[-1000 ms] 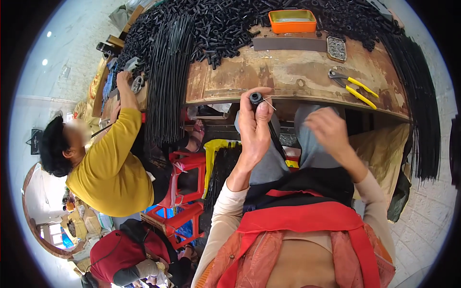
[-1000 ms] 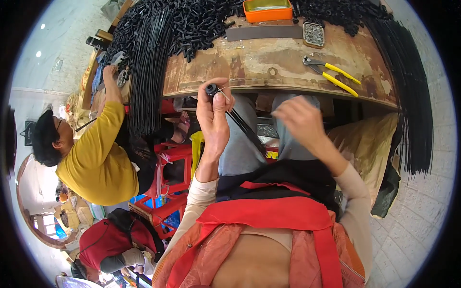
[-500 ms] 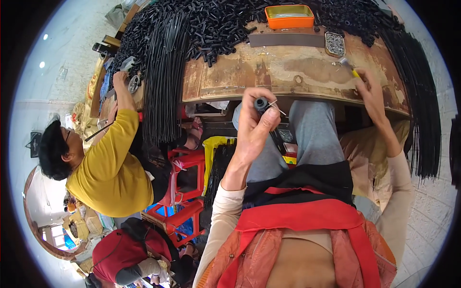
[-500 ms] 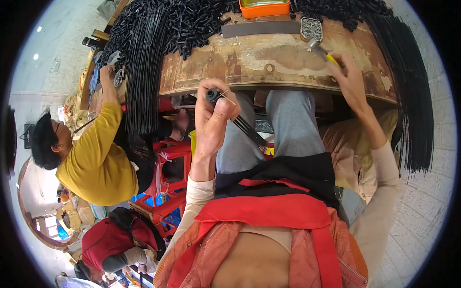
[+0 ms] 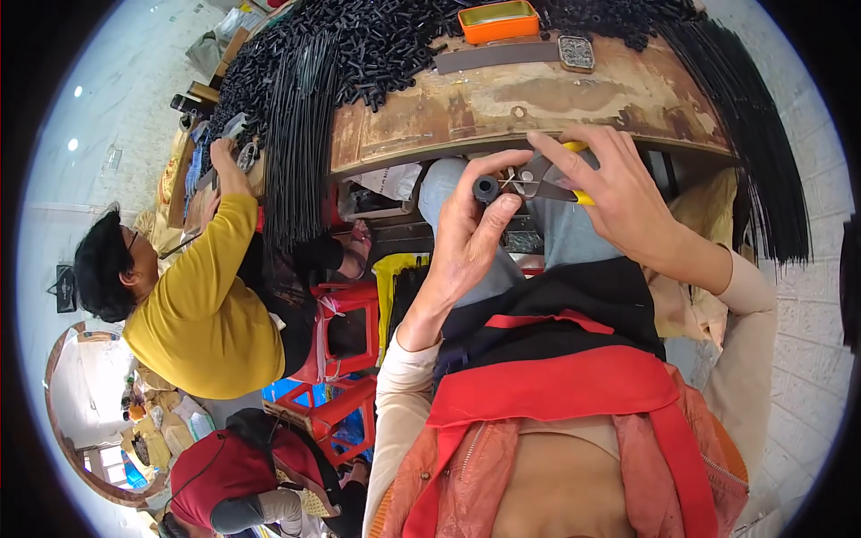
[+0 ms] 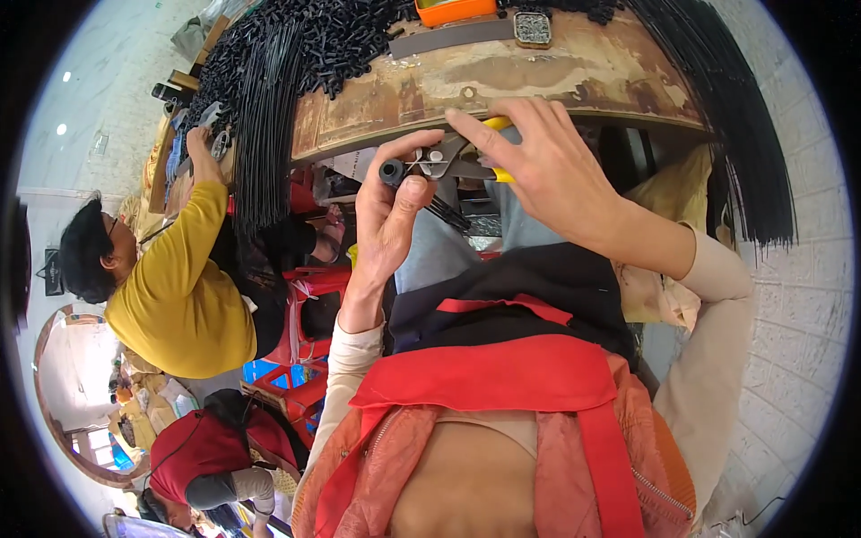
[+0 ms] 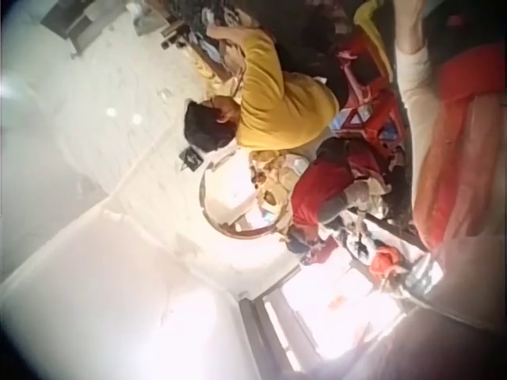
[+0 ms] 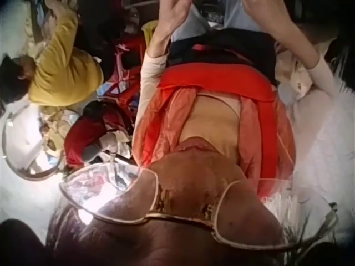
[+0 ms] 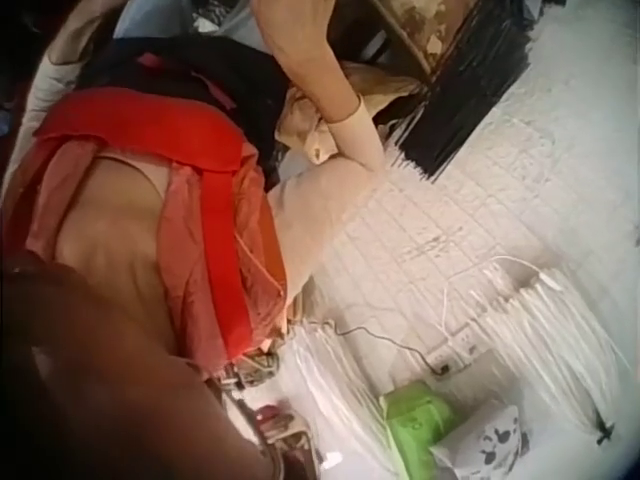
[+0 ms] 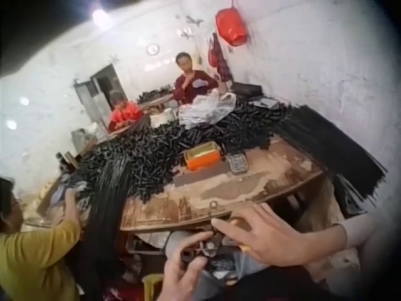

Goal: Assembling black plastic hair accessories by manually sliding components onto a base and trimming them with pliers.

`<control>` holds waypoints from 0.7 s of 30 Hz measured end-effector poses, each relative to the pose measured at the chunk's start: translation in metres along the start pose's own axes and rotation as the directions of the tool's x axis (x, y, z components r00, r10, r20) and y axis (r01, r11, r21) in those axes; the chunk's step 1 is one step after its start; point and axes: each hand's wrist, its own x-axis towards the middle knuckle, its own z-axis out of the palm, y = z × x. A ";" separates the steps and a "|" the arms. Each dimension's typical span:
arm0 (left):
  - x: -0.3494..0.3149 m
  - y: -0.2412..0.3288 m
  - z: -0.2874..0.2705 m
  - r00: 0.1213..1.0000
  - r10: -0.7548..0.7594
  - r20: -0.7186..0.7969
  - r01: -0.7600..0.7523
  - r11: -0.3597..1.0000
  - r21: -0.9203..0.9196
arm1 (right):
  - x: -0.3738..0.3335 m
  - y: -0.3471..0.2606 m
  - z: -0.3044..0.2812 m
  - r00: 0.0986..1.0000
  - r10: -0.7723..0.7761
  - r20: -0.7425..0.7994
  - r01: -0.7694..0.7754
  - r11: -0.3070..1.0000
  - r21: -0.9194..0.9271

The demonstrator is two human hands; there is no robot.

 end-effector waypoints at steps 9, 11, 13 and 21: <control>-0.017 0.008 -0.005 0.991 -0.022 0.134 0.019 0.999 0.028 | -0.009 -0.002 -0.006 0.998 -0.061 0.035 0.062 0.998 -0.029; -0.015 0.006 -0.007 0.988 -0.022 0.155 0.017 0.999 0.031 | -0.009 0.002 -0.010 0.987 -0.158 0.021 0.159 0.981 -0.109; -0.017 0.004 -0.009 0.989 0.002 0.151 -0.018 0.994 0.107 | -0.013 0.004 -0.025 0.979 -0.180 0.096 0.190 0.976 -0.105; -0.016 0.009 -0.008 0.942 -0.125 0.310 0.105 0.991 0.081 | -0.022 -0.008 -0.042 0.509 0.020 0.860 -0.756 0.488 0.436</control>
